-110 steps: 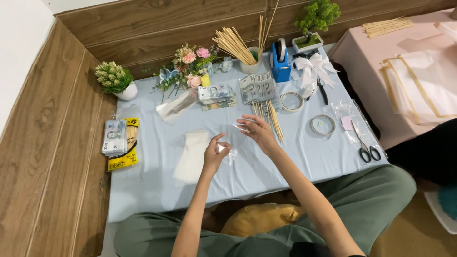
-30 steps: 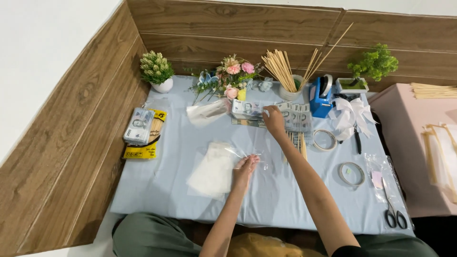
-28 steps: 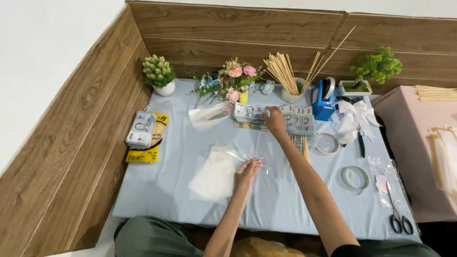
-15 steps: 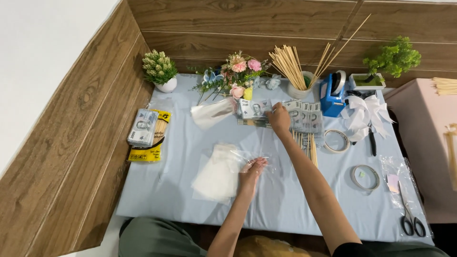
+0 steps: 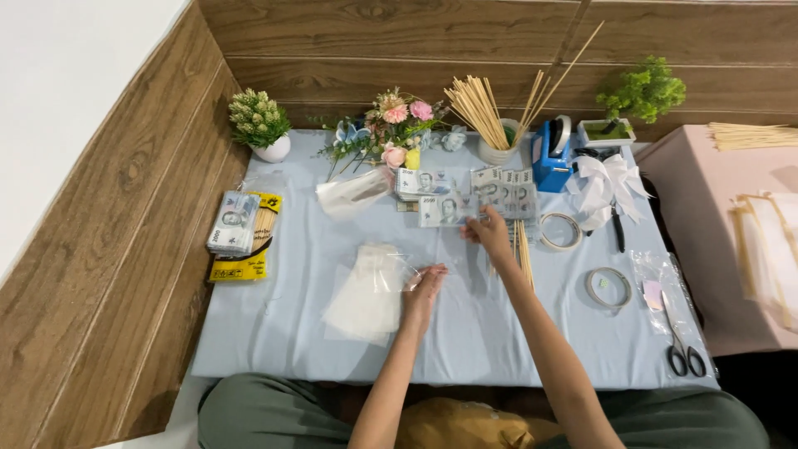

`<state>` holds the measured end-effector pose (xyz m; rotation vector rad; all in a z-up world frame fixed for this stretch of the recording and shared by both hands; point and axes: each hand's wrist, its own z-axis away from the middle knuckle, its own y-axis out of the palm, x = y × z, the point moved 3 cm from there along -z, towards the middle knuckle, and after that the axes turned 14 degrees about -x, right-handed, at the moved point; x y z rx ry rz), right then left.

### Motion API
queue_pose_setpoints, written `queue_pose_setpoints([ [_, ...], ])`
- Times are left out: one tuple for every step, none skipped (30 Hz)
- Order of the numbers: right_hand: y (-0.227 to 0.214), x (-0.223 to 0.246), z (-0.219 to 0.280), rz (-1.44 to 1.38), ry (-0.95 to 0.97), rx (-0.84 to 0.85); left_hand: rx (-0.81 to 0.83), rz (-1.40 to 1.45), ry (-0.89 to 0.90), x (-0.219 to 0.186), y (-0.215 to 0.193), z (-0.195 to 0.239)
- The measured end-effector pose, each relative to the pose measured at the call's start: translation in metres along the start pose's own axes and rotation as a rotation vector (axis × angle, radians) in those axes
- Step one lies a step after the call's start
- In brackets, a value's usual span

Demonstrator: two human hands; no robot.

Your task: The person sits on the floor and wraps a stack of paper money in a clear plastic bag. They use a wooden skewer to help fold the bag and secure the contents, then place the wrapped item on the table.

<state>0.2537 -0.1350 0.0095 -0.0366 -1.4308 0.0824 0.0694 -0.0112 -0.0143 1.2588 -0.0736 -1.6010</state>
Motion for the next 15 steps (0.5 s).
queue_pose_setpoints([
  [-0.007, -0.007, 0.020, 0.001, -0.003, -0.009, 0.008, 0.000, -0.004, 0.003, -0.004, -0.001],
  [-0.012, -0.014, 0.040, -0.043, 0.031, -0.013, -0.001, -0.015, -0.011, 0.006, -0.008, -0.003],
  [-0.018, -0.021, 0.061, -0.086, 0.065, -0.017, -0.010, -0.030, -0.018, 0.008, -0.012, -0.004],
  [-0.022, -0.037, 0.068, -0.088, 0.062, -0.022, -0.004, -0.031, -0.019, 0.016, -0.018, -0.014],
  [-0.026, -0.054, 0.076, -0.113, 0.087, -0.005, -0.011, -0.019, -0.025, 0.024, -0.023, -0.024],
  [-0.030, -0.072, 0.085, -0.138, 0.114, 0.012, -0.018, -0.008, -0.032, 0.032, -0.029, -0.034],
  [-0.030, -0.072, 0.093, -0.140, 0.112, 0.006, -0.013, -0.010, -0.035, 0.027, -0.024, -0.028],
  [-0.030, -0.073, 0.101, -0.114, 0.113, 0.016, -0.040, -0.047, -0.009, 0.023, -0.020, -0.021],
  [-0.030, -0.074, 0.110, -0.089, 0.114, 0.026, -0.066, -0.085, 0.017, 0.018, -0.017, -0.015],
  [-0.033, -0.071, 0.113, -0.089, 0.113, 0.024, -0.063, -0.084, 0.017, 0.015, -0.013, -0.009],
  [-0.036, -0.067, 0.115, -0.005, 0.058, 0.020, -0.078, -0.103, 0.028, 0.012, -0.010, -0.003],
  [-0.037, -0.062, 0.116, 0.077, 0.002, 0.017, -0.092, -0.122, 0.041, 0.006, -0.006, 0.001],
  [-0.037, -0.058, 0.114, 0.075, -0.002, 0.015, -0.088, -0.122, 0.043, 0.009, -0.007, -0.001],
  [-0.037, -0.054, 0.112, 0.088, -0.045, 0.012, -0.066, -0.157, 0.058, 0.011, -0.007, -0.004],
  [-0.038, -0.051, 0.110, 0.101, -0.089, 0.009, -0.044, -0.192, 0.073, 0.014, -0.006, -0.007],
])
